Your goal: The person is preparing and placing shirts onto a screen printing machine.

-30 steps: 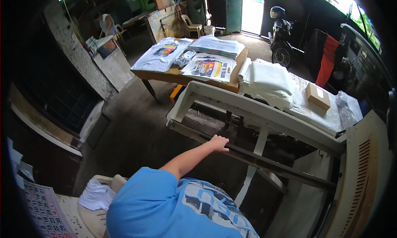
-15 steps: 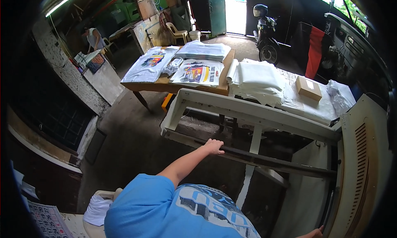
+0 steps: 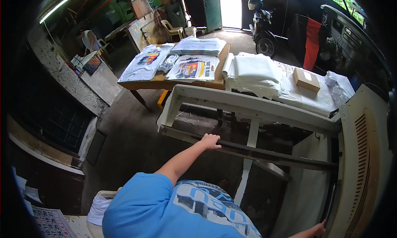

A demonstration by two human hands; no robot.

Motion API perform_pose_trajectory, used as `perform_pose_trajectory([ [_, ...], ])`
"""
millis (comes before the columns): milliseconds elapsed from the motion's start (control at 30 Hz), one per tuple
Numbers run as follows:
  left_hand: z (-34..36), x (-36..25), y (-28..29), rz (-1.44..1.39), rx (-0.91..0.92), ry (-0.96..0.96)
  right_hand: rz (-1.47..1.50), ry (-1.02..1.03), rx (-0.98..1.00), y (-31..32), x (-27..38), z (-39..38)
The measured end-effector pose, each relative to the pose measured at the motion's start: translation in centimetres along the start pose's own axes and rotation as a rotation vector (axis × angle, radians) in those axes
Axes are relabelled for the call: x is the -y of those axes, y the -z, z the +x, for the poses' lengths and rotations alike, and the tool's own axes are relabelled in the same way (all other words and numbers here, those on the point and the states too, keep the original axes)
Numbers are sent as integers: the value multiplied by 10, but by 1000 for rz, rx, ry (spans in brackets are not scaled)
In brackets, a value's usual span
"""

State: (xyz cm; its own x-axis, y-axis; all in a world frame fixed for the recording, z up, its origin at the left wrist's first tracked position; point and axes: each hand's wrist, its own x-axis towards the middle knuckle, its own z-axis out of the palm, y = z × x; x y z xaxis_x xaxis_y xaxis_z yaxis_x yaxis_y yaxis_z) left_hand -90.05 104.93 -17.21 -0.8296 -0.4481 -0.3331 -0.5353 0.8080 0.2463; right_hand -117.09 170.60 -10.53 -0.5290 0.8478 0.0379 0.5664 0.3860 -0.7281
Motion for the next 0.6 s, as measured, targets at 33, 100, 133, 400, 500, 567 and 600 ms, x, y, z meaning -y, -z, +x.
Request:
perform_pose_trajectory([
  [33, 0, 0, 0, -9, -8, 6, -1, -7, 0, 0, 1, 0],
  [100, 1, -1, 1, -4, 4, 15, -3, -23, 1, 2, 4, -9],
  [133, 1, -2, 2, -4, 9, 16, -3, -30, 2, 4, 6, -16],
  [400, -8, 0, 4, -15, -1, 17, -76, 11, 19, -14, -5, -9],
  [500, -17, 3, -5, -45, -23, -33, -85, 102, -107, -58, -35, 3],
  [567, -38, 13, -27, -5, -490, -259, -334, 341, 19, -80, -10, -32],
  [600, -52, 13, -27, -88, -498, -295, -287, 490, 24, -94, -1, -60],
])
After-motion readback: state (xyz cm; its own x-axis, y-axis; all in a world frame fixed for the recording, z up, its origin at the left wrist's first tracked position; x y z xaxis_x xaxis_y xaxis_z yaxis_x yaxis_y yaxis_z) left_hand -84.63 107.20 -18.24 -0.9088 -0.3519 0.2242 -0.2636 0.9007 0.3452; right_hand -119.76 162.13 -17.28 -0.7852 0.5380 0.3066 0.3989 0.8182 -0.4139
